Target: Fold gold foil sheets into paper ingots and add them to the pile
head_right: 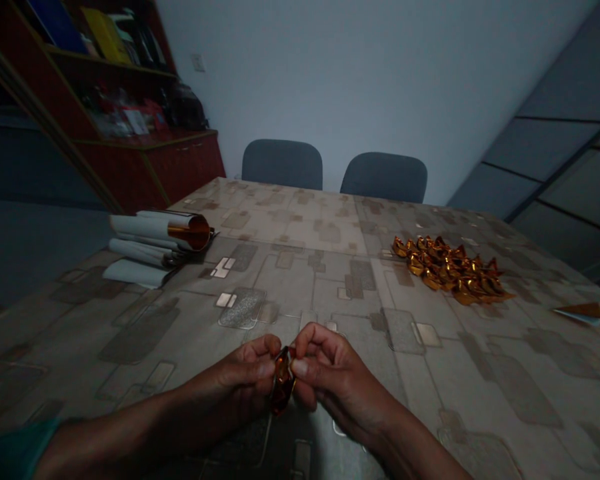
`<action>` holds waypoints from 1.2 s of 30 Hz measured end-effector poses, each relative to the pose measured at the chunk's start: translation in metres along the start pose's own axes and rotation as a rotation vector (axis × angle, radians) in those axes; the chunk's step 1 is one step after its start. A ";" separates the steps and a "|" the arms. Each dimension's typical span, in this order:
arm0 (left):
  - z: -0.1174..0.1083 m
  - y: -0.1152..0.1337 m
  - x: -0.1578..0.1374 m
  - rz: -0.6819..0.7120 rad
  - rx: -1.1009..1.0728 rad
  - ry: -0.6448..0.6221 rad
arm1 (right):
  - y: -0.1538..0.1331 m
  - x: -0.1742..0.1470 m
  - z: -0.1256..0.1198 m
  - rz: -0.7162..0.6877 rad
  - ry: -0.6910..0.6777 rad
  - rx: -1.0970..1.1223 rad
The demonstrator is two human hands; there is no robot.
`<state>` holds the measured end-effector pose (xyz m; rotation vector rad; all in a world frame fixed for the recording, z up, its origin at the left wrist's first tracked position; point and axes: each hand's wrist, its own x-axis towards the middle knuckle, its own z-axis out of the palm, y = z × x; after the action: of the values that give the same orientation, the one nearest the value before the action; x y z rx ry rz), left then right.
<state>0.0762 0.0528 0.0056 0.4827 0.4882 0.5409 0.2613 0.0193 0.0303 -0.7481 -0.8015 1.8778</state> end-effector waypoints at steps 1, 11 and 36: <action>-0.001 0.000 0.001 -0.014 -0.025 -0.023 | 0.000 0.000 -0.001 0.003 0.000 0.012; -0.005 0.001 0.004 -0.014 -0.040 -0.005 | -0.001 0.001 0.000 0.000 0.040 -0.003; 0.005 -0.004 0.009 0.237 0.345 0.132 | 0.010 0.005 0.003 -0.026 0.089 -0.070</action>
<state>0.0865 0.0537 0.0047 0.8457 0.6599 0.7232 0.2519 0.0195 0.0239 -0.8549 -0.8197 1.7882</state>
